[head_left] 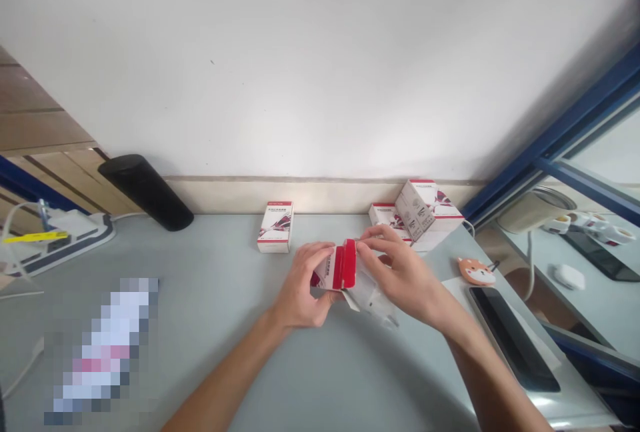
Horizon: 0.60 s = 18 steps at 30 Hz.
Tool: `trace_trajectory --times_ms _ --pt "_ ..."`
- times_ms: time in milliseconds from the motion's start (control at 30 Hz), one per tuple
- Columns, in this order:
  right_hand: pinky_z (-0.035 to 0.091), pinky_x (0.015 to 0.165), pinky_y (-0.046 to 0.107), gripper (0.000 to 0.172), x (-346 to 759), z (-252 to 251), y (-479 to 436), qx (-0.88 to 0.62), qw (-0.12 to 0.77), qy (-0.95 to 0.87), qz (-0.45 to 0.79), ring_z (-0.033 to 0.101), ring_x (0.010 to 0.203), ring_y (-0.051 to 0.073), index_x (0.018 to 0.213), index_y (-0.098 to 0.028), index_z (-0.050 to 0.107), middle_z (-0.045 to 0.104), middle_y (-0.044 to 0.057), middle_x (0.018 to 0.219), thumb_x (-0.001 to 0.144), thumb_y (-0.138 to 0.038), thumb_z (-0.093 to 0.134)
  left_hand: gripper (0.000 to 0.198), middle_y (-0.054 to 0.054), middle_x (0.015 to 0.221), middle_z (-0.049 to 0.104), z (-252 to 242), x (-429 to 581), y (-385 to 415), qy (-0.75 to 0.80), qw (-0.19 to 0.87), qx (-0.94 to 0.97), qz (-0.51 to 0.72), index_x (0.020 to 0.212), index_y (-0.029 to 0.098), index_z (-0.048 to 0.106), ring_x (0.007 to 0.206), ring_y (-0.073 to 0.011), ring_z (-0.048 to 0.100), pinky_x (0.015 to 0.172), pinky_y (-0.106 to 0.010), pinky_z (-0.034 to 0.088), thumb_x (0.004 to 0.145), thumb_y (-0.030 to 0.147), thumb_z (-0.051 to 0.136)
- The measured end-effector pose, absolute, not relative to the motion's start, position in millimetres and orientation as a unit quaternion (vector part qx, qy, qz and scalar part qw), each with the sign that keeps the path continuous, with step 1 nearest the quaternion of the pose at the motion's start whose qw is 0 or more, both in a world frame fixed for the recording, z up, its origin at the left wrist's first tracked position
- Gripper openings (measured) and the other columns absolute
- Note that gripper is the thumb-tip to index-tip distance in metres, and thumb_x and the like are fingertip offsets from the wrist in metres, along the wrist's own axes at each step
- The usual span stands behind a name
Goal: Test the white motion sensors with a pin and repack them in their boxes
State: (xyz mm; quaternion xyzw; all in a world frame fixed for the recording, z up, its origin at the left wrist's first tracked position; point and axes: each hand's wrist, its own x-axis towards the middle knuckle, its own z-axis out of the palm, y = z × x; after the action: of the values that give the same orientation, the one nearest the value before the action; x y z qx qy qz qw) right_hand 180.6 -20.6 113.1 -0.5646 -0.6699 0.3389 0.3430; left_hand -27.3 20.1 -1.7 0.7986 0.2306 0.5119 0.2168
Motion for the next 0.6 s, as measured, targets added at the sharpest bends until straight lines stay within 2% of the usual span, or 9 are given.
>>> trace_trajectory --times_ms 133,200,267,333,400,467,600 --pt "0.051 0.092 0.031 0.03 179.4 123.3 -27.2 -0.516 0.318 -0.717 0.343 0.064 0.099 0.018 0.107 -0.026 0.076 0.065 0.005 0.11 0.106 -0.043 0.051 0.076 -0.02 0.143 0.055 -6.5 -27.2 20.9 0.23 0.228 0.776 0.541 0.155 0.026 0.038 0.131 -0.037 0.057 0.103 -0.057 0.053 0.09 0.033 0.076" --pt "0.049 0.085 0.031 0.034 175.5 124.2 -27.2 -0.539 0.325 -0.709 0.32 0.064 0.088 0.018 0.093 -0.024 0.074 0.067 0.004 0.099 0.107 -0.042 0.049 0.074 -0.021 0.142 0.056 -6.4 -26.8 21.0 0.216 0.213 0.786 0.538 0.155 0.025 0.039 0.129 -0.0369 0.058 0.104 -0.059 0.052 0.091 0.035 0.076" --pt "0.045 0.074 0.032 0.047 171.4 122.1 -24.5 -0.581 0.32 -0.684 0.304 0.059 0.075 0.017 0.074 -0.021 0.067 0.066 0.002 0.082 0.108 -0.045 0.045 0.073 -0.02 0.141 0.057 -5.7 -26.0 21.1 0.193 0.189 0.805 0.529 0.155 0.026 0.04 0.128 -0.0368 0.058 0.104 -0.061 0.051 0.091 0.036 0.075" --pt "0.042 0.07 0.032 0.055 167.9 117.6 -20.1 -0.616 0.329 -0.645 0.309 0.057 0.069 0.018 0.068 -0.02 0.062 0.063 0.002 0.072 0.108 -0.05 0.04 0.073 -0.021 0.141 0.057 -5.3 -25.2 21.6 0.183 0.177 0.811 0.527 0.154 0.025 0.04 0.127 -0.0372 0.058 0.105 -0.063 0.049 0.091 0.037 0.074" --pt "0.043 0.074 0.033 0.055 164.4 110.5 -14.9 -0.643 0.368 -0.602 0.3 0.06 0.074 0.02 0.074 -0.021 0.064 0.065 0.003 0.075 0.108 -0.053 0.035 0.07 -0.021 0.142 0.056 -5.5 -24.0 21.8 0.185 0.183 0.801 0.539 0.154 0.025 0.041 0.128 -0.0378 0.057 0.105 -0.064 0.049 0.092 0.038 0.072" --pt "0.045 0.084 0.037 0.048 159.8 100.8 -8.9 -0.657 0.416 -0.572 0.26 0.061 0.086 0.023 0.083 -0.023 0.062 0.065 0.004 0.086 0.108 -0.054 0.034 0.068 -0.02 0.141 0.056 -6.2 -21.7 20.3 0.184 0.194 0.789 0.554 0.154 0.026 0.042 0.129 -0.0377 0.057 0.104 -0.063 0.049 0.093 0.038 0.07" --pt "0.045 0.101 0.046 0.034 142.9 80.5 3.6 -0.637 0.487 -0.545 0.247 0.056 0.106 0.026 0.098 -0.025 0.056 0.058 0.008 0.109 0.106 -0.054 0.04 0.075 -0.019 0.142 0.054 -10.7 -11.5 9.0 0.16 0.232 0.78 0.559 0.156 0.028 0.041 0.129 -0.0381 0.057 0.103 -0.062 0.051 0.091 0.043 0.074"
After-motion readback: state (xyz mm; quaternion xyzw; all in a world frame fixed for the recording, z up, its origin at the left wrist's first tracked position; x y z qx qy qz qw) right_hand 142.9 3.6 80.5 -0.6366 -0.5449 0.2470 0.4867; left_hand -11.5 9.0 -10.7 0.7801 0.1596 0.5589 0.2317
